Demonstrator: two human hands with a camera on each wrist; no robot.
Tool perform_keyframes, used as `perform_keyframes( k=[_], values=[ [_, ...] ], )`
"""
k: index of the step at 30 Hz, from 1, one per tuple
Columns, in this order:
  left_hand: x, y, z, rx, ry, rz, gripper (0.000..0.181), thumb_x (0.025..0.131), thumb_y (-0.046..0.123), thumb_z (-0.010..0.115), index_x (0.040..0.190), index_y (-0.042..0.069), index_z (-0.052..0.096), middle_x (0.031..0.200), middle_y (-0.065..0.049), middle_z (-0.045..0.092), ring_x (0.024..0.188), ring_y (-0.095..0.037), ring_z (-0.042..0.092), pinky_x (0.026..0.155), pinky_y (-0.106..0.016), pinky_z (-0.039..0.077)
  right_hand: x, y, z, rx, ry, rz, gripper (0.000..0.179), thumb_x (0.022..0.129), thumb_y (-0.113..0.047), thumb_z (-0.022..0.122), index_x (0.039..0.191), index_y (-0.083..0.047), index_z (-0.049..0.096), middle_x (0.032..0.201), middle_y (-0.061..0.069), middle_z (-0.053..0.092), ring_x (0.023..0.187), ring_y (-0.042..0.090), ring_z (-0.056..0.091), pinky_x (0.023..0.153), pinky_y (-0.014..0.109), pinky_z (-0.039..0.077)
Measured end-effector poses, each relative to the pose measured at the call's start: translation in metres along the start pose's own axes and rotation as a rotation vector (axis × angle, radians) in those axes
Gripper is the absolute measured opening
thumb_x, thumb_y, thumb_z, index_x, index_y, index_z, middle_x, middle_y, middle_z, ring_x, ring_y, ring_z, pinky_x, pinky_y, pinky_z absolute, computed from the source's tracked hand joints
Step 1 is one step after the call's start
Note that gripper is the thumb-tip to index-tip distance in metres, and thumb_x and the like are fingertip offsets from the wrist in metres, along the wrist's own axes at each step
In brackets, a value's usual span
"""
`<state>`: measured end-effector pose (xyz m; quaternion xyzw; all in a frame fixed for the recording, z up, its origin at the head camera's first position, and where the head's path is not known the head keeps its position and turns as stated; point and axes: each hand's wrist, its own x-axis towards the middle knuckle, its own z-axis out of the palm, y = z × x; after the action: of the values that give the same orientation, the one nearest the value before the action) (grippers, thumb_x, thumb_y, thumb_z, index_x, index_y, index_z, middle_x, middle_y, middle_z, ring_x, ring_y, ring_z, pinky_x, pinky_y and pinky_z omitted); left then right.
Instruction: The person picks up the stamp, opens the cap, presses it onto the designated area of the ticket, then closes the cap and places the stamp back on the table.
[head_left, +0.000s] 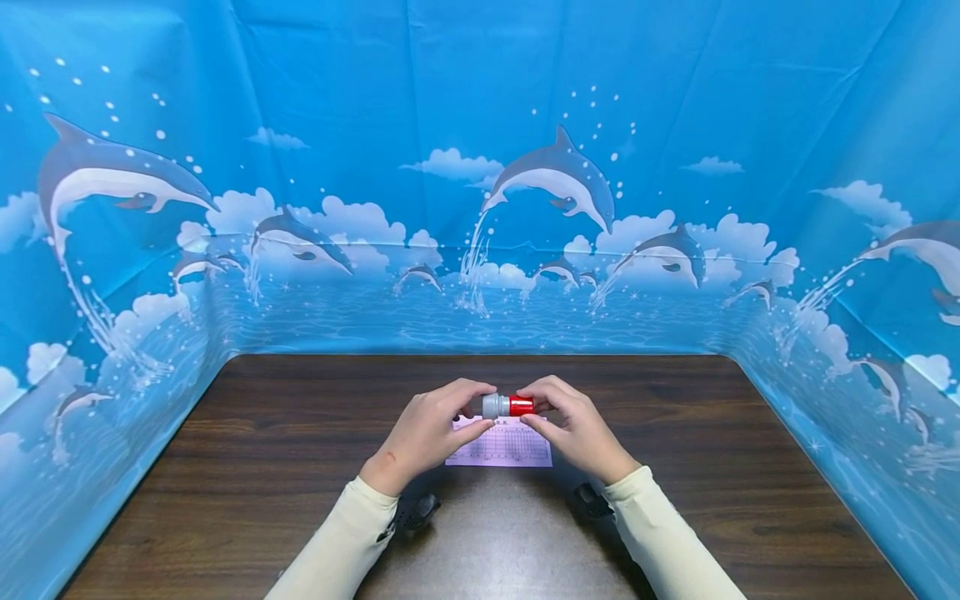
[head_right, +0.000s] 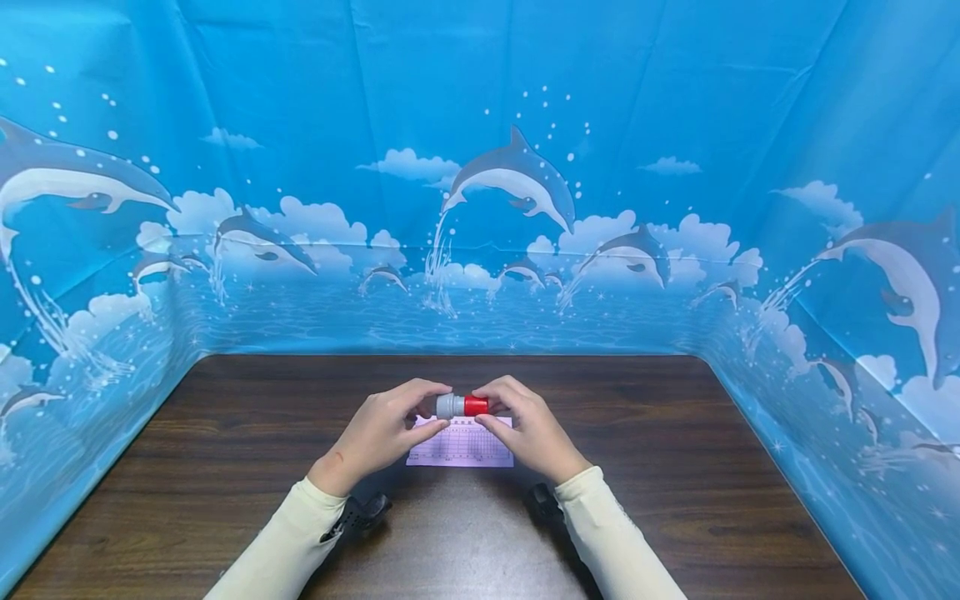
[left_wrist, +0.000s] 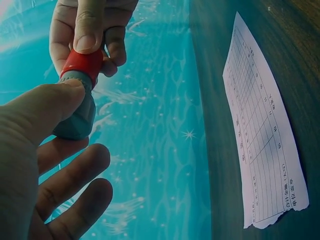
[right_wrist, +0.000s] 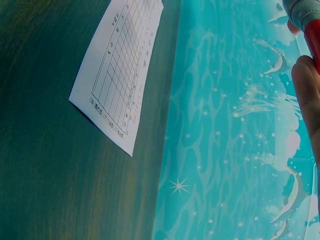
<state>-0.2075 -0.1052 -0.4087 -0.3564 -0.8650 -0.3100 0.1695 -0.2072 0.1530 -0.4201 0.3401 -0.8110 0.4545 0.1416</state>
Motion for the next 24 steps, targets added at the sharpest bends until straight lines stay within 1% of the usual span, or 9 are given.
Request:
perform_keyframes(
  k=[5,12,14,18,21,24],
  values=[
    [-0.0001,-0.0006,-0.0005,-0.003,-0.017,-0.011,0.045,0.092,0.023,0.081,0.133,0.013,0.066,0.119,0.001,0.071,0.082,-0.016,0.069,0.073,-0.035,0.062,0.0003,0.0000,-0.0001,-0.007,-0.007,0.001,0.039,0.087,0.002,0.081,0.121,-0.012,0.070,0.115,-0.003,0.066,0.099,0.012,0.068,0.087,0.030,0.060],
    [-0.0009,-0.0013,0.0007,0.033,-0.014,-0.027,0.043,0.091,0.026,0.082,0.130,0.016,0.067,0.115,0.003,0.071,0.081,-0.015,0.069,0.070,-0.021,0.057,0.0003,0.0006,0.0008,-0.004,-0.015,0.014,0.039,0.087,0.002,0.080,0.121,-0.013,0.070,0.115,-0.004,0.066,0.099,0.011,0.068,0.088,0.030,0.060],
    [-0.0010,-0.0010,0.0012,0.041,-0.010,-0.033,0.042,0.090,0.026,0.084,0.128,0.016,0.067,0.113,0.004,0.071,0.080,-0.014,0.068,0.069,-0.020,0.056,0.0002,0.0007,0.0010,-0.003,-0.017,0.016,0.038,0.088,0.001,0.081,0.121,-0.014,0.070,0.114,-0.004,0.066,0.099,0.011,0.068,0.088,0.030,0.060],
    [-0.0009,-0.0006,0.0026,0.061,-0.003,-0.044,0.041,0.087,0.026,0.086,0.123,0.017,0.069,0.109,0.005,0.071,0.079,-0.011,0.066,0.068,-0.019,0.055,0.0001,0.0012,0.0010,0.004,-0.021,0.025,0.037,0.088,-0.003,0.081,0.121,-0.015,0.070,0.113,-0.004,0.066,0.099,0.011,0.069,0.087,0.036,0.061],
    [-0.0009,0.0000,0.0036,0.077,0.003,-0.052,0.040,0.086,0.025,0.087,0.121,0.017,0.069,0.106,0.006,0.071,0.077,-0.006,0.061,0.066,-0.019,0.053,0.0002,0.0017,0.0012,0.010,-0.018,0.030,0.037,0.088,-0.002,0.081,0.120,-0.015,0.070,0.113,-0.004,0.066,0.098,0.011,0.070,0.086,0.041,0.062],
    [-0.0008,0.0009,0.0038,0.084,0.005,-0.063,0.040,0.085,0.026,0.088,0.120,0.018,0.070,0.103,0.007,0.070,0.076,-0.003,0.057,0.063,-0.018,0.051,0.0001,0.0013,0.0013,0.008,-0.016,0.037,0.036,0.088,-0.003,0.081,0.120,-0.015,0.070,0.113,-0.005,0.066,0.098,0.011,0.069,0.086,0.041,0.062]
  ],
)
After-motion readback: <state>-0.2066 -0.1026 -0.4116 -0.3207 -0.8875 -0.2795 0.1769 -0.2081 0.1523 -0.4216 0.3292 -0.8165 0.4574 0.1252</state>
